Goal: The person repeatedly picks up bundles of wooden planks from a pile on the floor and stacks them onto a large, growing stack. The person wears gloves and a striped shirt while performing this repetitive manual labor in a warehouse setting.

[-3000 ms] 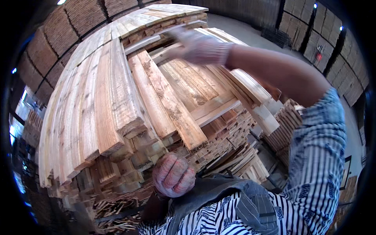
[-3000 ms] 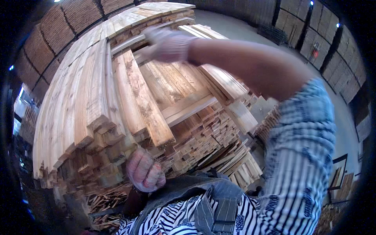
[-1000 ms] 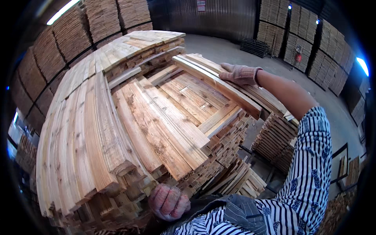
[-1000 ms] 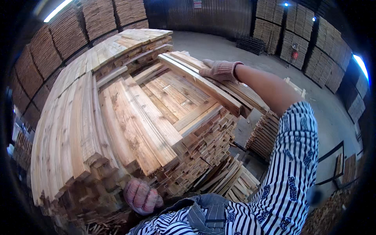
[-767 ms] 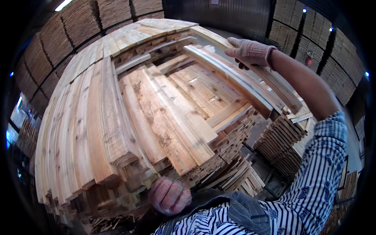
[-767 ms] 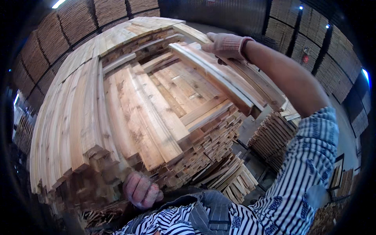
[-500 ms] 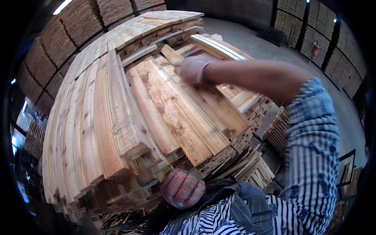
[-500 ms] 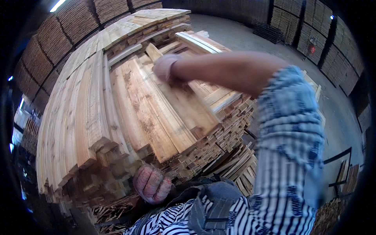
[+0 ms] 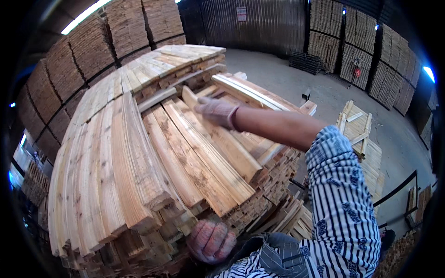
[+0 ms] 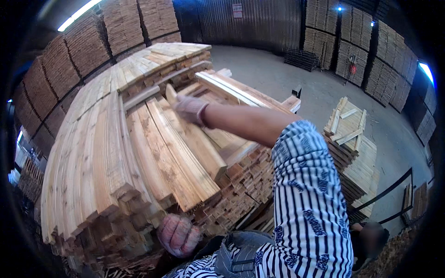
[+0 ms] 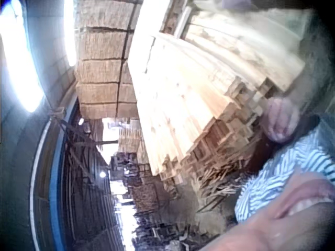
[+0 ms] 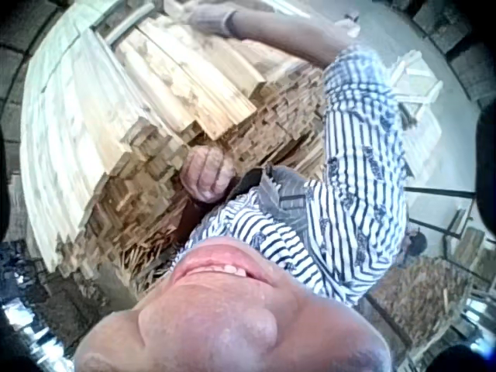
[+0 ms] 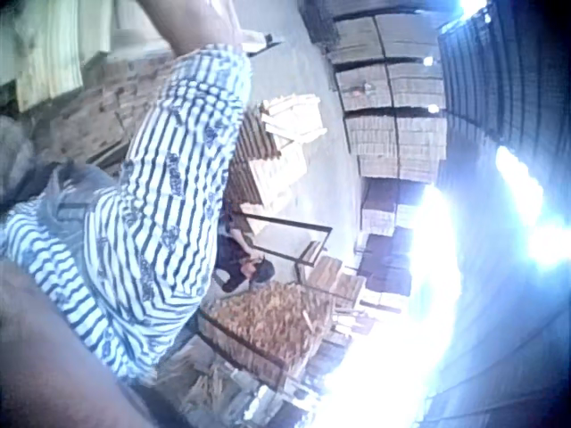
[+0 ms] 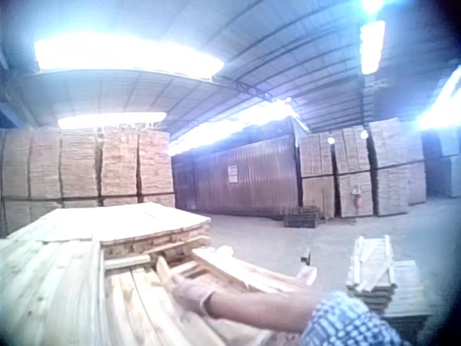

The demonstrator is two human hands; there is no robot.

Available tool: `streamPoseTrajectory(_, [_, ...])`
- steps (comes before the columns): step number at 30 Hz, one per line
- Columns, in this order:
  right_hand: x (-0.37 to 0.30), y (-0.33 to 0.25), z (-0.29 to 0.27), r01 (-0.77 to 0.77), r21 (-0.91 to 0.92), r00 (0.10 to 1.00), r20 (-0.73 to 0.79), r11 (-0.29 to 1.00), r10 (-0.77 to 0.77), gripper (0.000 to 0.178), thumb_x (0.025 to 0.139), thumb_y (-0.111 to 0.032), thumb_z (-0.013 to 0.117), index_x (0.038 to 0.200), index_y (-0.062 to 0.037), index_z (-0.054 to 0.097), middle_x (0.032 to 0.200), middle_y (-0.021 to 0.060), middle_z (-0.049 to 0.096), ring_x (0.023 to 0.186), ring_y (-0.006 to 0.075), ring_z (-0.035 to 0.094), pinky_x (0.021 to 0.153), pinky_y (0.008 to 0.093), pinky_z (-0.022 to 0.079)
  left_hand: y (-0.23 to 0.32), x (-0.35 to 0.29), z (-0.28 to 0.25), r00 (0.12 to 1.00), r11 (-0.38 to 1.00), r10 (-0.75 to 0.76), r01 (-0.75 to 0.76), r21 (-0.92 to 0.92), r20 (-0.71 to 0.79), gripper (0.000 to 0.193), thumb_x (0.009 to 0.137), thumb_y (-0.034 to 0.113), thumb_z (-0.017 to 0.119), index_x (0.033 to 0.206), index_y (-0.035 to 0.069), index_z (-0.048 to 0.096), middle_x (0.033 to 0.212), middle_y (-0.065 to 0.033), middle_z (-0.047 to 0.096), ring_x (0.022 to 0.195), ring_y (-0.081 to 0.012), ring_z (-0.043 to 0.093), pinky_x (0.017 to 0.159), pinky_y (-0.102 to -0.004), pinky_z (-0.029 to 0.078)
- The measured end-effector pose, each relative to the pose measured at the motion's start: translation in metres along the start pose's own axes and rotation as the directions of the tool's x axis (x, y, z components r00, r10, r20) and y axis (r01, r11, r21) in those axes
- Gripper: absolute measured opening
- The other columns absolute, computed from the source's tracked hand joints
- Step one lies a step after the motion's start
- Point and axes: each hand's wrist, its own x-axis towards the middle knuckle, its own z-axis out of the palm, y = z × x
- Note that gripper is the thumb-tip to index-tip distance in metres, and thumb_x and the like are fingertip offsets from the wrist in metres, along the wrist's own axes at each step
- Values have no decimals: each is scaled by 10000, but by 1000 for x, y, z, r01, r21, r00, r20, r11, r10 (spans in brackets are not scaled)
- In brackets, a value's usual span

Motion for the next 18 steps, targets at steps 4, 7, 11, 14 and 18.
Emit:
streamPoseTrajectory(4, [46, -8, 11, 393, -600, 881, 464, 696, -98, 503, 908, -343, 499, 1128, 102, 574, 1008, 266, 678, 930, 412, 662, 802, 453, 519, 3, 7, -2, 995, 994, -74, 68, 80, 74, 177, 823, 156, 649, 981, 130, 574, 939, -61, 615, 822, -230, 594, 725, -374, 544])
streamPoseTrajectory(7, [22, -6, -1, 103, -382, 972, 235, 919, -11, 492, 937, -348, 475, 1210, 51, 563, 1150, 253, 632, 1070, 382, 611, 919, 428, 469, 2, 8, -12, 989, 988, -113, 101, 120, 99, 125, 836, 157, 638, 941, 143, 572, 899, -34, 618, 785, -204, 593, 722, -352, 535])
streamPoseTrajectory(11, [14, 10, 2, -15, -98, 995, 96, 995, 24, 483, 968, -333, 438, 1307, -5, 543, 1276, 234, 585, 1173, 377, 564, 1015, 396, 424, 2, 11, -12, 992, 994, -99, 95, 54, 76, 109, 818, 167, 635, 905, 150, 573, 868, -26, 609, 764, -196, 586, 692, -347, 521])
streamPoseTrajectory(14, [4, -12, 9, -139, 155, 973, 207, 978, 106, 582, 966, -407, 394, 1352, 20, 481, 1336, 272, 524, 1188, 383, 553, 1047, 392, 406, 0, 13, -9, 994, 996, -91, 89, 31, 64, 97, 804, 175, 633, 878, 155, 574, 844, -21, 602, 748, -190, 581, 670, -344, 511])
streamPoseTrajectory(18, [8, -34, 25, -122, -116, 984, 118, 986, 136, 689, 935, -480, 421, 1381, 45, 403, 1364, 288, 485, 1259, 393, 491, 1056, 441, 396, 6, 7, -9, 989, 991, -124, 119, 60, 82, 252, 706, 186, 712, 943, 167, 628, 925, -42, 640, 836, -214, 607, 735, -368, 541])
